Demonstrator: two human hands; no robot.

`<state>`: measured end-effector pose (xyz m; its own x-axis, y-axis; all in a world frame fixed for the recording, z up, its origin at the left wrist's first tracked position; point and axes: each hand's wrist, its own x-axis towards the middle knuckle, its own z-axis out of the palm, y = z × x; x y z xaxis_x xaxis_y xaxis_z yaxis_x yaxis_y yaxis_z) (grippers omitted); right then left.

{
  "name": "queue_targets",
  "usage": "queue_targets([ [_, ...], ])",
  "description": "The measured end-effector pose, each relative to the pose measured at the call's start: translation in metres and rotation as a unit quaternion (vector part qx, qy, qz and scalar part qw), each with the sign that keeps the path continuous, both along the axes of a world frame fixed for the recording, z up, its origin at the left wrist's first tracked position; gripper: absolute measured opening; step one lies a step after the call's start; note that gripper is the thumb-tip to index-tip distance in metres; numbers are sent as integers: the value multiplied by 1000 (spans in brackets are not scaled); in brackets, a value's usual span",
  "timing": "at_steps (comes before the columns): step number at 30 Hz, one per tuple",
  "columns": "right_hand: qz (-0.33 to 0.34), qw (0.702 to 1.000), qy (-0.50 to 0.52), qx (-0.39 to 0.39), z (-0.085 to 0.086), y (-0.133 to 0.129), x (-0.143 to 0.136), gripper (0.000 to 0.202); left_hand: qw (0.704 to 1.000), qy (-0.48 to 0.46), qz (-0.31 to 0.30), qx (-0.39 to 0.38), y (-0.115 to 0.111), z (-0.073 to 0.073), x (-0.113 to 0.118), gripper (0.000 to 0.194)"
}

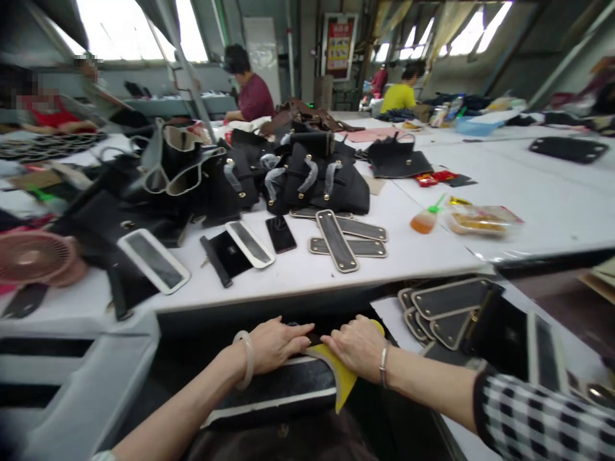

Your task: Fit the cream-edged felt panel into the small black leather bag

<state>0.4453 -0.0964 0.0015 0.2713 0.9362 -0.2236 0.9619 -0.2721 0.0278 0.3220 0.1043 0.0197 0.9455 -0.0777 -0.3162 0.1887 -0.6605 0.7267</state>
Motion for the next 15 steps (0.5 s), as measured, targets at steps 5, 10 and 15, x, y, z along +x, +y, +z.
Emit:
queue_targets([
  [5, 62, 994, 30, 84, -11, 24, 2, 52, 938, -20, 327, -114, 38, -5, -105, 56],
  [10, 119, 987, 43, 94, -17, 74, -8, 55, 831, -46, 458, -311, 8, -46, -168, 51],
  [15, 187, 977, 55, 84, -19, 126, -30, 53, 799, -88, 473, -361, -7, -58, -166, 48],
])
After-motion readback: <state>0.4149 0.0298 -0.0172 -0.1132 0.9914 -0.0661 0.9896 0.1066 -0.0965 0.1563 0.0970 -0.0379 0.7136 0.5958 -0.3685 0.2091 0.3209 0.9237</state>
